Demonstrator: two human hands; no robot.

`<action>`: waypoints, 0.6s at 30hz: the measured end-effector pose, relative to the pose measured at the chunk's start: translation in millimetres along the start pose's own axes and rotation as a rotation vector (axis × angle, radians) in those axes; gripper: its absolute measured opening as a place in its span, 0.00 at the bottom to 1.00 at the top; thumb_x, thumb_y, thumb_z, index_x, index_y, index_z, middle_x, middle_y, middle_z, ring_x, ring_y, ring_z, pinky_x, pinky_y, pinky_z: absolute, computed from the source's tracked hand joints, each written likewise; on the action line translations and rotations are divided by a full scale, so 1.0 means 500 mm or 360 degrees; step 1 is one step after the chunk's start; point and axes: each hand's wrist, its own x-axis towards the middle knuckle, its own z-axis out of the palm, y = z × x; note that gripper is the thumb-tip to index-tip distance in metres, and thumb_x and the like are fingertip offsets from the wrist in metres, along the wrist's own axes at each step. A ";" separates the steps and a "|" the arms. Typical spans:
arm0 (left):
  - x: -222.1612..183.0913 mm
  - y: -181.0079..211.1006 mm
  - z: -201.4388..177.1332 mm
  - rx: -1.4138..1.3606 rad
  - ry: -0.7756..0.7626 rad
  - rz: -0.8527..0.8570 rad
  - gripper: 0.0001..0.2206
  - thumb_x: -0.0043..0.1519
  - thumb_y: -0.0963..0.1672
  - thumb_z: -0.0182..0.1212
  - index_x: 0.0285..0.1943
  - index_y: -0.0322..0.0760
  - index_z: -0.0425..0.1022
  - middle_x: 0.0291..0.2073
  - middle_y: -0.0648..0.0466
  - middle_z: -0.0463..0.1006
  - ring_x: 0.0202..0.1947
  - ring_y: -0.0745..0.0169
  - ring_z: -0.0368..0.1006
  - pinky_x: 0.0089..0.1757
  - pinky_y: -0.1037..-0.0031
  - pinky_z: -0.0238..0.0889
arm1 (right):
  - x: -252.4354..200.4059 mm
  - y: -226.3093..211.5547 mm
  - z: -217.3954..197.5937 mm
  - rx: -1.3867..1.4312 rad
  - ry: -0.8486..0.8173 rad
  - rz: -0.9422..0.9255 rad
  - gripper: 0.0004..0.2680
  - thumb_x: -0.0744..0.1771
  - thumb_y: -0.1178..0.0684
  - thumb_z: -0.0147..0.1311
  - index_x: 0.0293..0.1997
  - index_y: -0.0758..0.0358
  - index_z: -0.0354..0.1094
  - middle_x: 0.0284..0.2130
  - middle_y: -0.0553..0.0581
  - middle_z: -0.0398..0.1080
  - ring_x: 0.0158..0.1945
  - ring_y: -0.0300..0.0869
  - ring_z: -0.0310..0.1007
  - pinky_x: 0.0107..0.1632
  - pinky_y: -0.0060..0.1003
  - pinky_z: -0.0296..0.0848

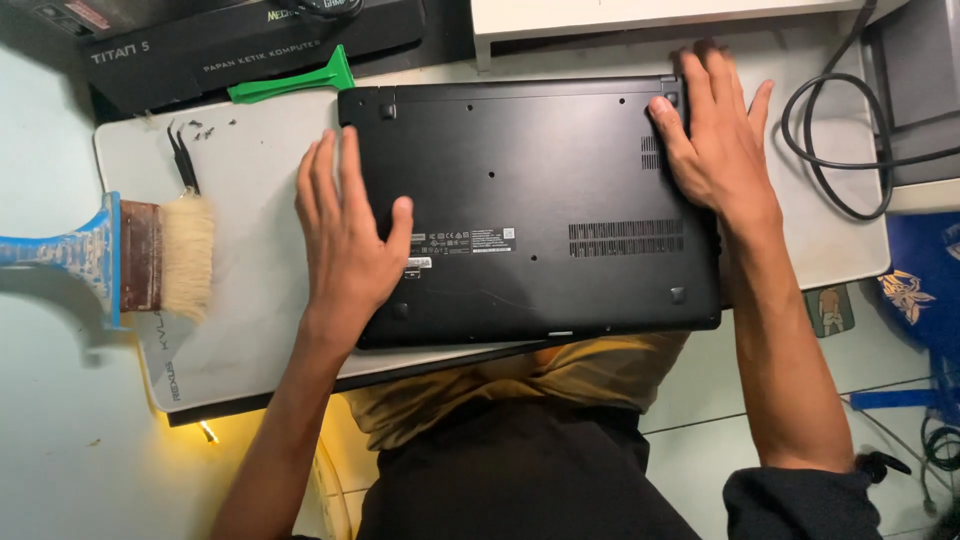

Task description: Attaching and screwing the back cover onto a laptop after cleaning the internals with a brush.

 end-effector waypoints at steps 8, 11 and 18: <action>0.180 0.045 0.138 0.0277 -0.0387 0.0605 0.44 0.82 0.65 0.45 0.96 0.31 0.53 0.87 0.34 0.60 0.88 0.38 0.51 0.82 0.37 0.23 | 0.013 0.012 0.005 -0.0072 0.0075 -0.0223 0.21 0.82 0.43 0.40 0.81 0.74 0.62 0.75 0.79 0.59 0.83 0.70 0.51 0.80 0.83 0.36; 0.196 0.052 0.146 0.0312 -0.0335 0.0660 0.44 0.81 0.66 0.45 0.91 0.29 0.59 0.77 0.36 0.69 0.79 0.37 0.61 0.79 0.41 0.35 | 0.016 0.022 0.001 -0.0150 0.0144 -0.0468 0.20 0.83 0.44 0.44 0.80 0.72 0.67 0.69 0.77 0.63 0.73 0.70 0.61 0.74 0.73 0.52; 0.218 0.064 0.133 0.0311 -0.0211 0.0663 0.40 0.82 0.66 0.47 0.77 0.29 0.71 0.61 0.39 0.71 0.62 0.38 0.67 0.70 0.45 0.53 | 0.048 0.030 0.006 -0.0247 0.0253 -0.0531 0.21 0.84 0.35 0.50 0.70 0.67 0.77 0.55 0.66 0.65 0.56 0.61 0.63 0.58 0.57 0.61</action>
